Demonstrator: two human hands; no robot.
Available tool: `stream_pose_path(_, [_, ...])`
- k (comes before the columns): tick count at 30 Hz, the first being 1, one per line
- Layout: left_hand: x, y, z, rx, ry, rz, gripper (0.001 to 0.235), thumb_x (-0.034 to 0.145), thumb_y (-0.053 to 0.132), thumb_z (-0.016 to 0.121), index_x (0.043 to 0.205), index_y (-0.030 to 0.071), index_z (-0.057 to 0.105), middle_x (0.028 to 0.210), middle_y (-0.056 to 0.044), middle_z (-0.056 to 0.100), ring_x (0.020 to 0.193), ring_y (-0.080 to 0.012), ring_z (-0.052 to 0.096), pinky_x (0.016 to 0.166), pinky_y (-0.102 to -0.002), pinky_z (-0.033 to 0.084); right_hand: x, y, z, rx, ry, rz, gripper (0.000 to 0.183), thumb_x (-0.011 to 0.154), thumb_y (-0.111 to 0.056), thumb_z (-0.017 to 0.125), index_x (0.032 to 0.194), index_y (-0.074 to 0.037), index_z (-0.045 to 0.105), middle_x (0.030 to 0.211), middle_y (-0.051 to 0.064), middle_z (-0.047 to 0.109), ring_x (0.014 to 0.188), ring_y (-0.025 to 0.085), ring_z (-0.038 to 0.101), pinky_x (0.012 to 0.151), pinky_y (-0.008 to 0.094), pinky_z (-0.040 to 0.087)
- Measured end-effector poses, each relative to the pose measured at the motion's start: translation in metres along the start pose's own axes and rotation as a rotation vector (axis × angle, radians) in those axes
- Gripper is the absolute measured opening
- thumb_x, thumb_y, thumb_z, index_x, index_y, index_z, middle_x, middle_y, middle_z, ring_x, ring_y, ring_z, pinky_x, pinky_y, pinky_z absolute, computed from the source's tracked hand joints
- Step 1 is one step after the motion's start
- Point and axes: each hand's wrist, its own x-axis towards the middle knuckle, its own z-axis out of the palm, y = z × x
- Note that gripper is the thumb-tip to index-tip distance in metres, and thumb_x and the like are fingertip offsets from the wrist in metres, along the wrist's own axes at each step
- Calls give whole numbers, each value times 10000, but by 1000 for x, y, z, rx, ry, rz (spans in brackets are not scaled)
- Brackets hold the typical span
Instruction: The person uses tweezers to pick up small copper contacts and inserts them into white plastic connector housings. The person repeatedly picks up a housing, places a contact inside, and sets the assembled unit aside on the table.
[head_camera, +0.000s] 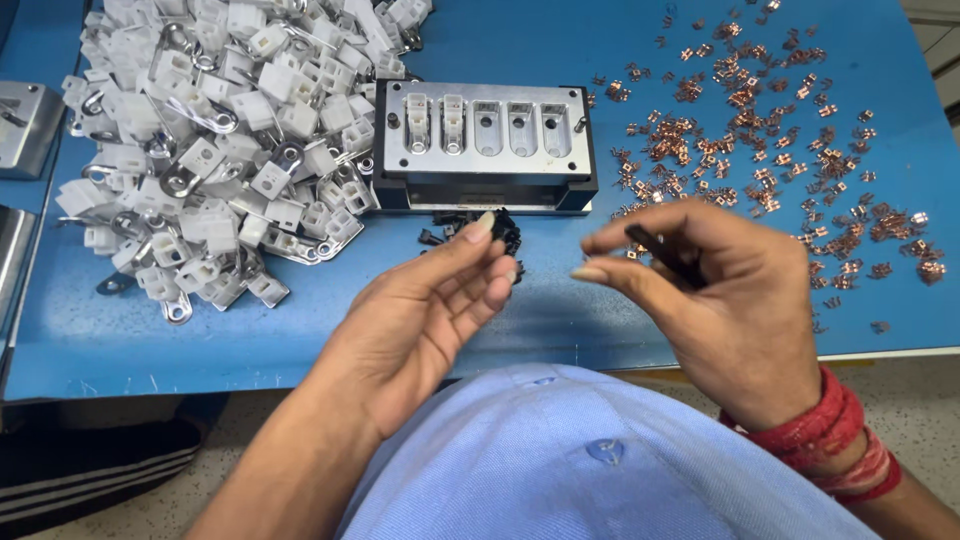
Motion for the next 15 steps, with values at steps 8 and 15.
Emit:
stream_pose_path(8, [-13, 8, -3, 0, -203, -62, 281, 939, 249, 689, 1067, 0, 703, 921, -55, 730, 826, -114, 698, 785, -256, 594, 19, -34, 33, 83, -4, -201, 249, 920, -34, 816, 1147, -26, 716, 1047, 50, 769, 814, -2, 652, 644, 141, 514])
stream_pose_path(15, [-28, 24, -25, 466, -158, -83, 329, 906, 284, 719, 1059, 0, 782, 871, -30, 763, 750, -83, 640, 701, -225, 555, 17, -36, 42, -42, -171, -144, 249, 816, -142, 858, 1042, -72, 780, 906, -2, 800, 649, -9, 613, 520, 154, 460])
